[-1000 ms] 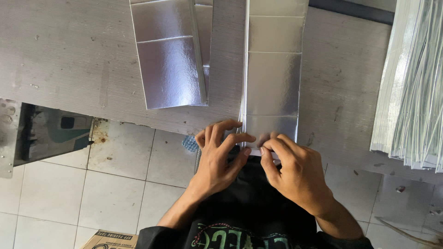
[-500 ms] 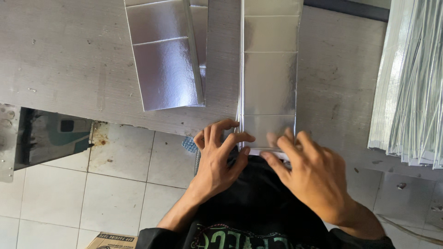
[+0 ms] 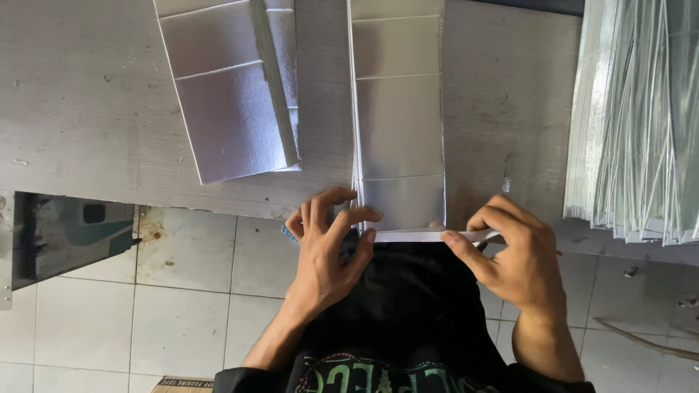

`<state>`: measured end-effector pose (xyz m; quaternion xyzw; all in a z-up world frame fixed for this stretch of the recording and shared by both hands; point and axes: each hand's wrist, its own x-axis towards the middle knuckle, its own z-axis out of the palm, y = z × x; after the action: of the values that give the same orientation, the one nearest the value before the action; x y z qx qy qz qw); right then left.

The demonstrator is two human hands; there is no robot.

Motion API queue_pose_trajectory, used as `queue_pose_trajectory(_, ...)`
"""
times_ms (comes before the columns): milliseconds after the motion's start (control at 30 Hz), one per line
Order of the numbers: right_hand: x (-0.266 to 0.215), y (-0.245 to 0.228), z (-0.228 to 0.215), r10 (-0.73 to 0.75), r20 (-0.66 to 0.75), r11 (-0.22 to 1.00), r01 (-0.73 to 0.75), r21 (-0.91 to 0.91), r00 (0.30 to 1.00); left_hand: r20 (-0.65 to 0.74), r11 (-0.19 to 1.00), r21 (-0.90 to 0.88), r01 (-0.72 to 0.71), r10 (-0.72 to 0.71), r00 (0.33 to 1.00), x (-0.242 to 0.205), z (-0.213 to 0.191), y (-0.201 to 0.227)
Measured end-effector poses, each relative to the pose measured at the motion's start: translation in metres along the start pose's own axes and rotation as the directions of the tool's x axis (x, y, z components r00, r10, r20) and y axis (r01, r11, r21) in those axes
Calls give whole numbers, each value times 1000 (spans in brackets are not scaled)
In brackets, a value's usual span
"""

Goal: The person repeatedly applies white tape to the seams of long, rectangular cardboard boxes on a workbench. They smooth the tape down with their fingers and move the finished boxes to a stack on the right.

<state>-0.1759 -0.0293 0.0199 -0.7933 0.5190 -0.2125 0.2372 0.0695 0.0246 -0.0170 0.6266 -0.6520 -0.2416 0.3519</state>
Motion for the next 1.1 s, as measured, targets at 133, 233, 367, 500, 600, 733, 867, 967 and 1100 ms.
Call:
queue_pose_trajectory(133, 0, 6, 9, 22, -36, 1000, -23, -19, 999, 8, 1000, 5, 7, -7, 1000, 0, 1, -2)
queue_pose_trajectory(233, -1, 14, 13, 67, -22, 998, -67, 19, 997, 1, 994, -94, -48, 48, 999, -2, 4, -9)
queue_pose_trajectory(367, 0, 12, 13, 59, -43, 998, -59, 9, 997, -15, 997, -75, -33, 32, 999, -1, 4, -4)
queue_pose_trajectory(500, 1, 5, 12, 33, -47, 999, -33, -14, 998, -135, 1000, 3, -27, 27, 990, -1, 17, 5)
queue_pose_trajectory(600, 1, 5, 13, 36, -39, 999, -35, 10, 999, -190, 1000, -26, -14, 9, 982, 0, 40, 14)
queue_pose_trajectory(733, -3, 11, 21, 31, -63, 999, -29, 31, 998, -159, 999, -42, -17, 10, 987, 0, 42, 9)
queue_pose_trajectory(867, -5, 8, 22, 5, -61, 997, 0, 82, 998, -65, 990, 42, -138, 140, 988, -6, 29, -17)
queue_pose_trajectory(967, -2, 7, 21, -7, -56, 995, 12, 94, 998, -67, 982, 69, -174, 178, 982, -6, 28, -19)
queue_pose_trajectory(1100, 5, 7, 22, -25, -88, 995, 33, 95, 996, -95, 980, 100, -174, 183, 978, 0, 27, -14)
